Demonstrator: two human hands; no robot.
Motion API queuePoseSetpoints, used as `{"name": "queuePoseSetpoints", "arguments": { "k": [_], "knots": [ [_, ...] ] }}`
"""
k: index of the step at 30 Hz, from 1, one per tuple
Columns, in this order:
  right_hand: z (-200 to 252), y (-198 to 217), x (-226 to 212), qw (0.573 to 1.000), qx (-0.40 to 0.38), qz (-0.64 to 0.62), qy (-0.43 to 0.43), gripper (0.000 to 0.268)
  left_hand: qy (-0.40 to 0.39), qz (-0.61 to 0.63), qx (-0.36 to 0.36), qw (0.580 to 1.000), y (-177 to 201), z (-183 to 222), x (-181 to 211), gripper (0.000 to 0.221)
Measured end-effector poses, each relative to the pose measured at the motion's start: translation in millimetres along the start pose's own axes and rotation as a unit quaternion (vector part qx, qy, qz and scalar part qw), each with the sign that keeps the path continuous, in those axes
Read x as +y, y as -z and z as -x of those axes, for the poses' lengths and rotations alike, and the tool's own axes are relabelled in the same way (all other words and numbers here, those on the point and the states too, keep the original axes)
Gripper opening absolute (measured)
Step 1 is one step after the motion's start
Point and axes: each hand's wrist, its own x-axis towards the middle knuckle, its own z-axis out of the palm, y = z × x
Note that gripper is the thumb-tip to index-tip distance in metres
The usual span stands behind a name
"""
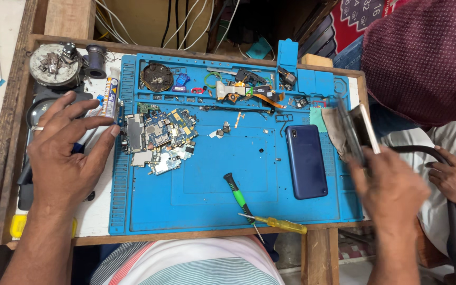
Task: The person handles small electronic components and wires on a blue work mat, then picks up a dark blue smartphone and uses a screwdriver to pry at its edges. The person continues to manipulate the phone and components on the cluttered workbench.
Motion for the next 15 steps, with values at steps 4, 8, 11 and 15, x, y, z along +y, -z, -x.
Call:
{"name": "queuePoseSetpoints", "arguments": {
  "k": [4, 8, 11, 15],
  "knots": [
    [2.1, 17.6, -11.9, 0.991, -0.081, -0.083, -0.071, 0.063, 0.005, 0.001, -0.001, 1.0, 1.6, -0.4, 2.1, 0.015],
    [2.8, 22.9, 9.9, 0.989, 0.031, -0.126, -0.07, 0.029, 0.008, -0.003, 0.001, 1.0, 1.7, -3.2, 6.4, 0.019],
    [-4.3, 15.7, 23.4, 0.968, 0.046, -0.229, -0.087, 0.026, 0.006, 0.001, 0.001, 1.0, 2.1, -4.0, 8.6, 0.018],
    [-24.9, -8.8, 21.0, 0.929, 0.018, -0.353, -0.113, 0.037, 0.009, 0.009, 0.002, 1.0, 2.6, -3.7, 10.7, 0.019]
  ]
}}
